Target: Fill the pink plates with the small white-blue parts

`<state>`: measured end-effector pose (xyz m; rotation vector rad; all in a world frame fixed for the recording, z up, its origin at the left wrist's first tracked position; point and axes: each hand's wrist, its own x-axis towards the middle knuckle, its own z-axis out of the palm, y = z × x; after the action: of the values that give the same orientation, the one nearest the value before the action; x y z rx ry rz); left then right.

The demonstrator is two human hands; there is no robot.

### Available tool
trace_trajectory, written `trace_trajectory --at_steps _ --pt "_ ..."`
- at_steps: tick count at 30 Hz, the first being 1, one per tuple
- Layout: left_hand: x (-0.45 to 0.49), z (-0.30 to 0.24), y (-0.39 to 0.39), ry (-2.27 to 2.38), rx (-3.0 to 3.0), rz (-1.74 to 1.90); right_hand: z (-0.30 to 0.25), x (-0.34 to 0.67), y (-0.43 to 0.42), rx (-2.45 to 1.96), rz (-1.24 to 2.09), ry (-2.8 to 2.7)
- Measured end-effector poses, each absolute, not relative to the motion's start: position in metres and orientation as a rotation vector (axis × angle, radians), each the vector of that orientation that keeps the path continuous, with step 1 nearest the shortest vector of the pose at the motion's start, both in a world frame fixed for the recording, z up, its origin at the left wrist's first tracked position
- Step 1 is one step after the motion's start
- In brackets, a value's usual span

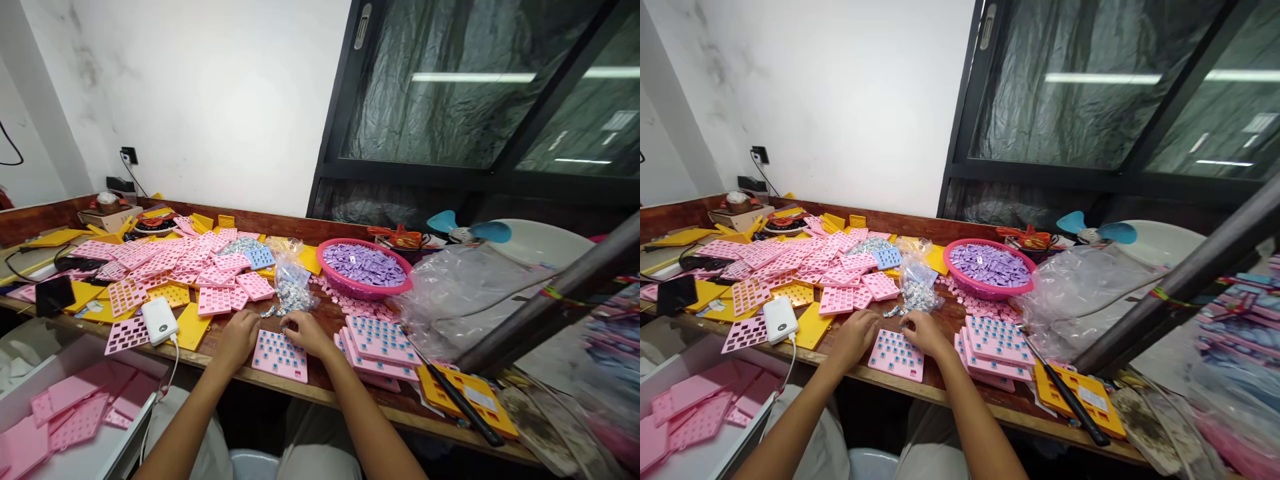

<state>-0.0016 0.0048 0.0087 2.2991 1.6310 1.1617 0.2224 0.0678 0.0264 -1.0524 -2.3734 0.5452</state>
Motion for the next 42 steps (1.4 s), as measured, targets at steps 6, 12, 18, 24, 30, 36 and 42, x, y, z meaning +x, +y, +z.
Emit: trace_trajectory --at_steps 6,12,18,24,30,36,42 --pt "0.002 -0.003 0.072 1.654 2.286 0.91 0.004 0.253 -0.012 -1.1 0.731 -1.896" --pt "0.003 -0.019 0.085 1.622 2.258 0.887 -0.021 0.26 -0.041 -1.166 0.667 -1.86" --pt "-0.001 -0.003 0.045 1.514 2.27 1.048 -0.025 0.257 -0.044 -1.179 0.549 -1.851" --pt "0.009 -0.01 -0.006 1.172 2.452 0.884 -0.021 0.257 -0.044 -1.153 0.575 -1.95" --pt "0.016 -0.013 -0.01 1.276 2.505 0.81 -0.022 0.247 -0.034 -1.332 0.481 -1.977" --pt "0.015 -0.012 -0.011 1.28 2.533 0.79 -0.017 0.246 -0.044 -1.334 0.432 -2.063" --pt "0.013 -0.012 -0.01 1.275 2.522 0.75 -0.004 0.253 -0.05 -1.311 0.408 -2.211"
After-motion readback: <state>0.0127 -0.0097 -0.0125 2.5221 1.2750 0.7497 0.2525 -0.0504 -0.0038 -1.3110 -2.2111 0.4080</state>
